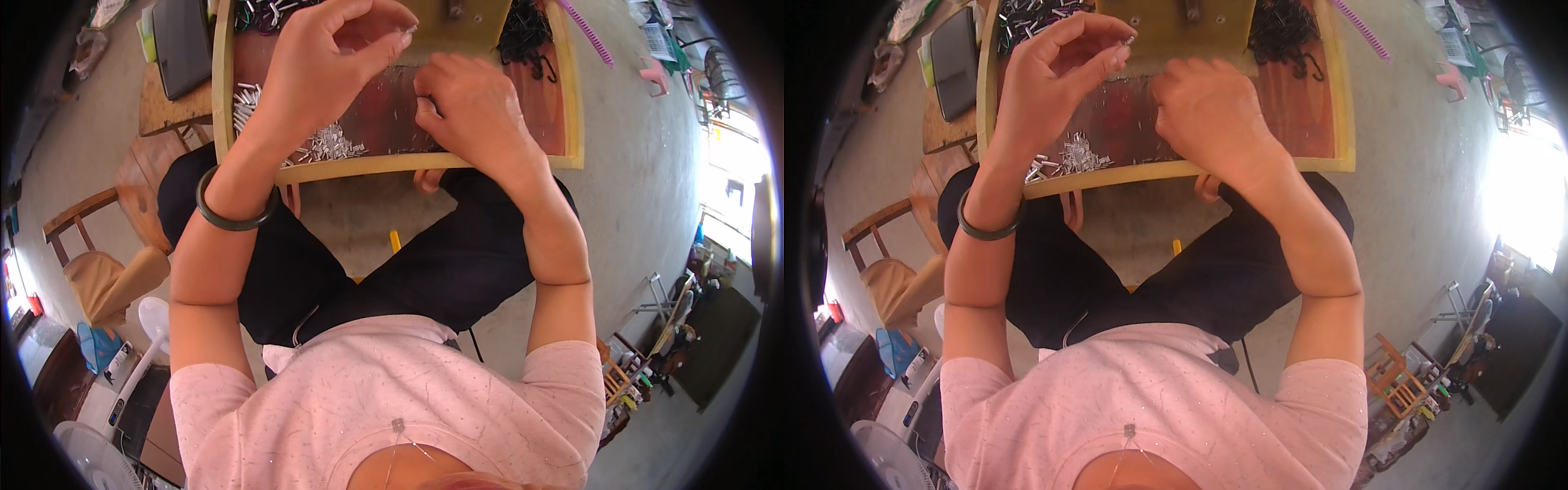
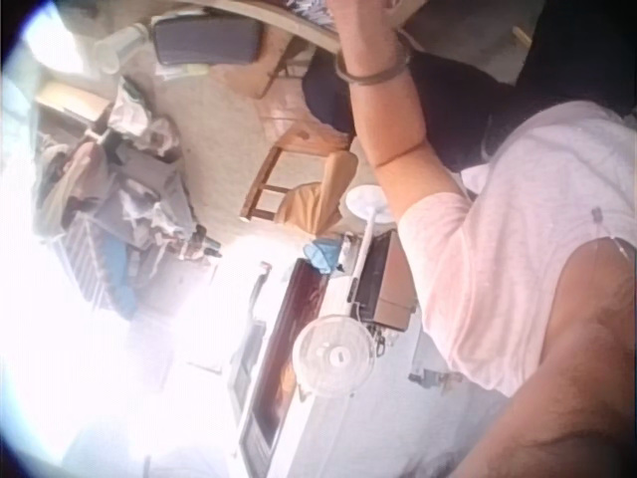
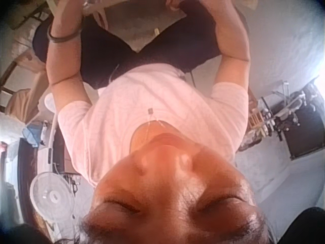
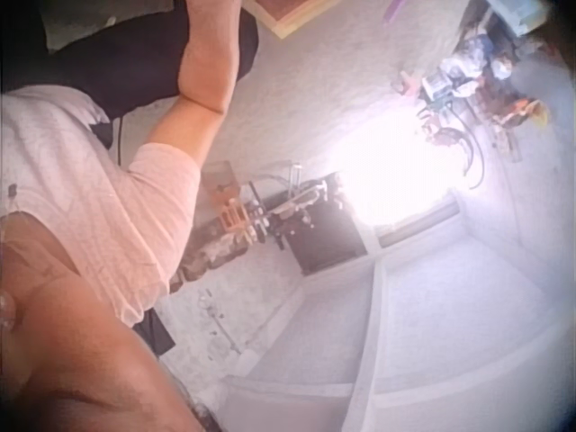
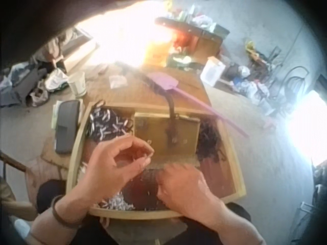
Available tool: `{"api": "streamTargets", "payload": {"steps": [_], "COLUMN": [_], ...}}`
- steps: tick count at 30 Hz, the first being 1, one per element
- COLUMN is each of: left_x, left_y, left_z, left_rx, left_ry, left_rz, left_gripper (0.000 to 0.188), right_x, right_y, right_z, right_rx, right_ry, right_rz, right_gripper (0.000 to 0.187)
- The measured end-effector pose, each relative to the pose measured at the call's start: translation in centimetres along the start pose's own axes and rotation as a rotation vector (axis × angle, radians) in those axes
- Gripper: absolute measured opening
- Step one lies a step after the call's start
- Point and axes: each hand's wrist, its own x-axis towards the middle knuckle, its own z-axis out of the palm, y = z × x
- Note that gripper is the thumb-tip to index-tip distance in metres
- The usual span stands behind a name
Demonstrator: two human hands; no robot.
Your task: The person threads small metal rings through the loops of black elastic bands and secures them using a small metal press tool.
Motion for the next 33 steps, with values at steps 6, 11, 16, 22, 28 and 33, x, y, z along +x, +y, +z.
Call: {"api": "streamTargets", "payload": {"steps": [6,11,16,22,28,33], "left_x": [0.1,0.1,0.0,0.0,-0.1,-0.1], "left_y": [0.8,0.8,0.7,0.5,0.3,0.3], "left_z": [0.6,1.2,0.6,0.4,0.3,0.2], "left_rx": [-0.192,-0.385,-0.457,-0.497,-0.519,-0.373], "left_ry": [-0.088,-0.037,-0.092,-0.098,-0.098,-0.052], "left_rz": [-0.085,-0.026,-0.071,-0.033,-0.044,-0.026], "left_gripper": [0.020,0.019,0.018,0.016,0.009,0.008], "right_x": [1.3,2.6,3.2,3.3,3.3,3.0], "right_y": [2.8,3.1,2.5,2.4,1.7,0.8], "right_z": [-2.9,-1.3,-1.8,-2.1,-2.6,-2.7], "right_rx": [1.216,1.207,1.336,1.383,0.828,0.752], "right_ry": [0.204,0.274,0.193,0.108,0.194,0.196], "right_rz": [0.288,0.167,0.185,0.175,0.019,0.094], "right_gripper": [0.007,0.018,0.008,0.009,0.012,0.012]}}
